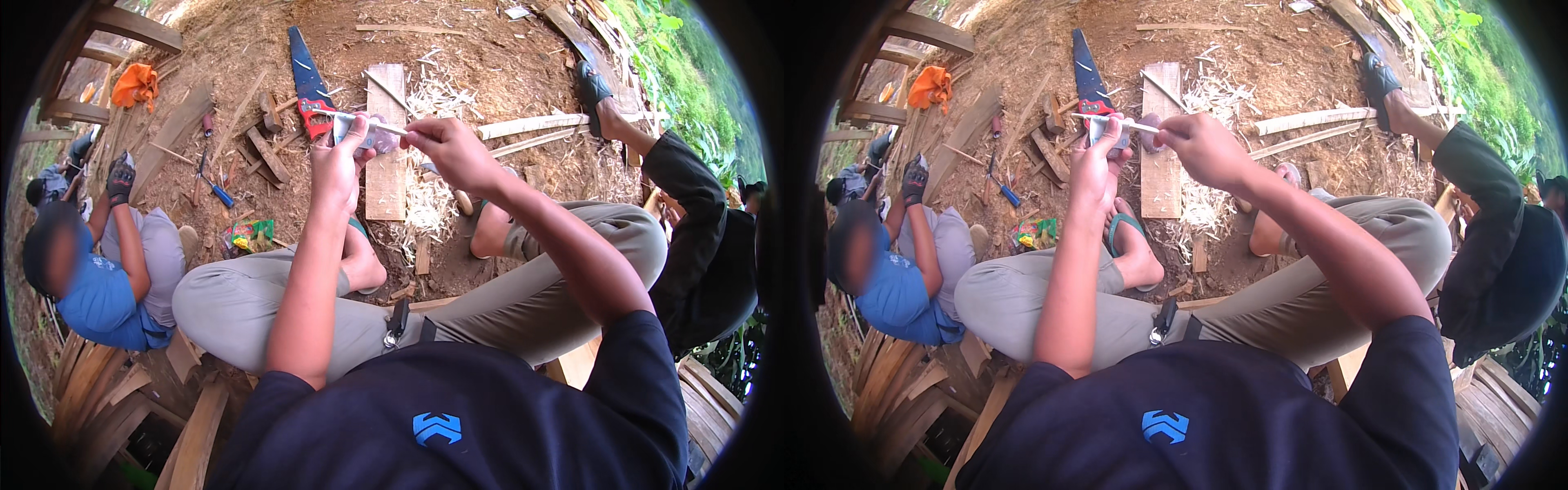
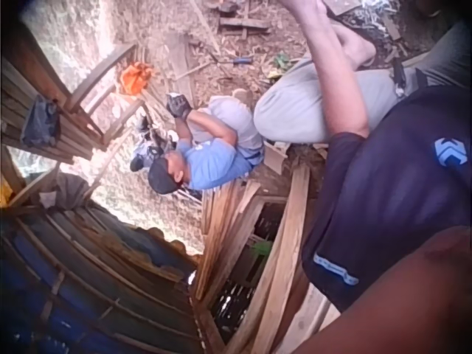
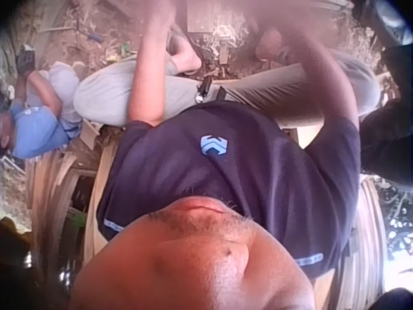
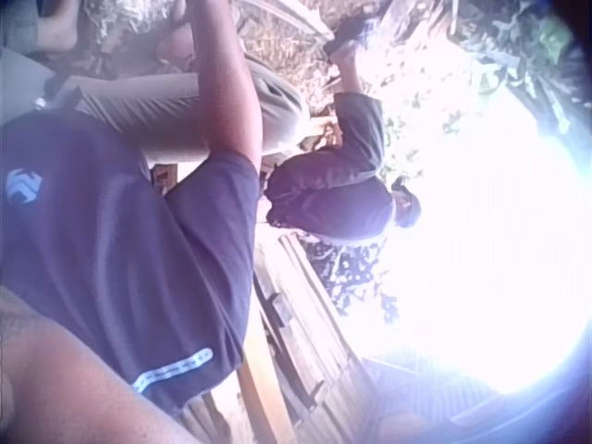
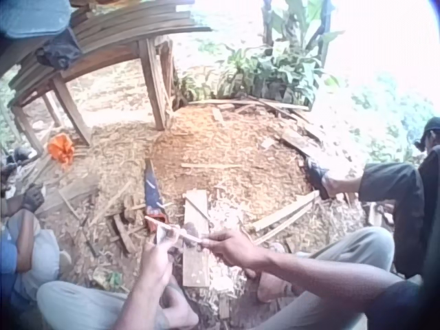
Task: The person sits on the ground and uses a sanding block to smooth the surface of a small wooden stick. They hold the stick in one hand and rub the sanding block along its length repeatedly. The person occasionally pauses to inspect the wood before continuing the sanding process.
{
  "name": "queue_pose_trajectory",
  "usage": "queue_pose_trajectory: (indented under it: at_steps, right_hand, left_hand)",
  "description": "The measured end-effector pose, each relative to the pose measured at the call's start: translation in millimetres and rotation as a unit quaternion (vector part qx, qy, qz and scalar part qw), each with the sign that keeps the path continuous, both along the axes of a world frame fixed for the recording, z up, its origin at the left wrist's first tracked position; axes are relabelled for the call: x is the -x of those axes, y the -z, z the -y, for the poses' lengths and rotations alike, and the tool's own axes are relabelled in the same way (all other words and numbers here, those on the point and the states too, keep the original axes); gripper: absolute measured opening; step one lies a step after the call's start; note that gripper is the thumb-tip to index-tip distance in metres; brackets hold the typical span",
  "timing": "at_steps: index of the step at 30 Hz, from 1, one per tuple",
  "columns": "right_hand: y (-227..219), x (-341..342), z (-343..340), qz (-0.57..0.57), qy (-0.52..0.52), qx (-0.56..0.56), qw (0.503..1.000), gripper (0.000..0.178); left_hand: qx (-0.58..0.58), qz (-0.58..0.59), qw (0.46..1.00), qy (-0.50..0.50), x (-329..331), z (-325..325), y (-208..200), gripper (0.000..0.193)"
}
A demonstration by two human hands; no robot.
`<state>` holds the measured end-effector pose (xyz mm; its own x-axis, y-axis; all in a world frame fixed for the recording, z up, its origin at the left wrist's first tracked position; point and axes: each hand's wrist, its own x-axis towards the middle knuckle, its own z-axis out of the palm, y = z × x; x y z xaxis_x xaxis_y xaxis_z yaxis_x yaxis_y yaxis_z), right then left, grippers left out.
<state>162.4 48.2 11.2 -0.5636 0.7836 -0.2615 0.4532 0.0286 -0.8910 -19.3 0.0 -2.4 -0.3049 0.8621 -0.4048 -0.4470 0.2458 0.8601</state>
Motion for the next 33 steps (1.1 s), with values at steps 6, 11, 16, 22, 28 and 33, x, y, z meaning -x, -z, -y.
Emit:
queue_pose_trajectory:
  at_steps: [6,11,16,22,28,33]
  right_hand:
    - [4.3,-17.5,-11.4,-0.206,-0.009,0.437,0.876,0.021]
    - [26.8,3.5,4.6,-0.042,0.024,-0.243,0.969,0.026]
    - [6.8,-7.0,2.3,-0.272,0.032,0.408,0.871,0.021]
    - [-2.7,-1.8,1.1,-0.094,0.013,0.178,0.979,0.026]
    - [5.5,3.1,8.3,-0.005,0.019,-0.257,0.966,0.025]
    - [-26.1,-17.6,-9.9,-0.224,0.015,0.538,0.813,0.025]
  left_hand:
    - [-0.005,-0.036,0.998,0.050,0.8,2.1,-4.0,0.018]
    - [0.054,-0.030,0.998,-0.028,3.6,-4.8,-1.8,0.021]
    - [0.028,-0.023,0.999,0.037,-4.4,4.5,-9.1,0.019]
    - [0.028,-0.059,0.997,0.044,0.3,-3.9,-7.7,0.023]
    - [0.012,-0.003,1.000,-0.023,0.8,-2.2,-9.8,0.020]
    - [-0.022,0.046,0.994,0.102,0.3,3.4,-12.7,0.023]
